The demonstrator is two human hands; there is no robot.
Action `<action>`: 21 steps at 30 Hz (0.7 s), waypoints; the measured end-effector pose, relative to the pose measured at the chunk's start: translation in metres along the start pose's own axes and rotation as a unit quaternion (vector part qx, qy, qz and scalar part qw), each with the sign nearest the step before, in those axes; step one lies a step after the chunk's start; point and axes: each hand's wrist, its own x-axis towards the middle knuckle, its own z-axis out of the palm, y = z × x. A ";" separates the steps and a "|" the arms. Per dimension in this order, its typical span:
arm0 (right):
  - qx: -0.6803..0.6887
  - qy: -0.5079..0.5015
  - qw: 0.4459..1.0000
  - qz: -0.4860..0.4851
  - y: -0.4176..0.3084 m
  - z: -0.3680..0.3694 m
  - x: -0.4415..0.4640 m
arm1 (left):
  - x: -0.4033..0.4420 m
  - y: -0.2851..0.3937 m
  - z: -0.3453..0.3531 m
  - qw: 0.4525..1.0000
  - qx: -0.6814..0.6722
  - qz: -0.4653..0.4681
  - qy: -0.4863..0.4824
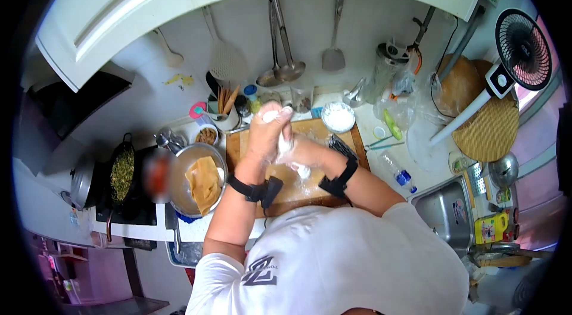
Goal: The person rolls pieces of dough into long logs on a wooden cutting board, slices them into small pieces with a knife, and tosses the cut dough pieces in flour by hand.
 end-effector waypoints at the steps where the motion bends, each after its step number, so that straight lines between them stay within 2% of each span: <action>1: 0.098 -0.035 0.995 0.000 -0.006 -0.004 -0.002 | -0.005 0.010 0.005 0.996 -0.064 0.019 -0.065; 2: 0.136 -0.073 0.987 0.050 -0.014 -0.010 -0.006 | -0.006 0.020 0.006 0.992 -0.009 0.040 -0.116; 3: 0.141 -0.072 0.986 0.056 -0.023 -0.012 -0.010 | -0.008 0.026 0.003 0.987 0.048 0.015 -0.153; 4: 0.225 -0.140 0.963 0.053 -0.031 -0.013 -0.013 | -0.010 0.032 0.001 0.976 0.106 -0.006 -0.192; 5: 0.304 -0.206 0.929 0.046 -0.033 -0.012 -0.014 | -0.013 0.025 -0.003 0.976 0.104 -0.010 -0.190; 7: 0.315 -0.231 0.920 0.024 -0.023 -0.008 -0.011 | -0.013 0.015 -0.009 0.969 0.095 -0.068 -0.217; 9: 0.290 -0.179 0.939 -0.034 -0.016 -0.004 -0.010 | -0.013 0.010 -0.013 0.974 0.086 -0.046 -0.203; 11: 0.246 -0.206 0.947 0.004 -0.010 -0.008 -0.005 | -0.015 0.006 -0.016 0.988 0.110 -0.018 -0.108; 12: 0.212 -0.193 0.958 0.010 -0.011 -0.009 -0.007 | -0.017 0.004 -0.012 0.993 0.077 0.018 -0.089; 13: 0.178 -0.180 0.967 0.015 -0.012 -0.010 -0.008 | -0.019 0.004 -0.010 0.993 0.076 0.016 -0.088; 15: 0.170 -0.149 0.974 0.026 -0.009 -0.008 -0.010 | -0.025 0.008 -0.004 0.999 -0.024 -0.014 -0.040; 17: 0.073 -0.078 0.994 0.003 0.002 -0.006 -0.005 | -0.022 0.003 0.002 1.000 -0.028 0.001 -0.010; 19: 0.045 -0.049 0.998 0.009 -0.005 0.003 -0.004 | -0.019 0.002 0.004 0.998 -0.052 0.029 -0.007; 21: -0.037 0.003 0.997 0.064 -0.013 0.011 -0.009 | -0.020 0.002 0.004 0.998 -0.043 0.015 0.031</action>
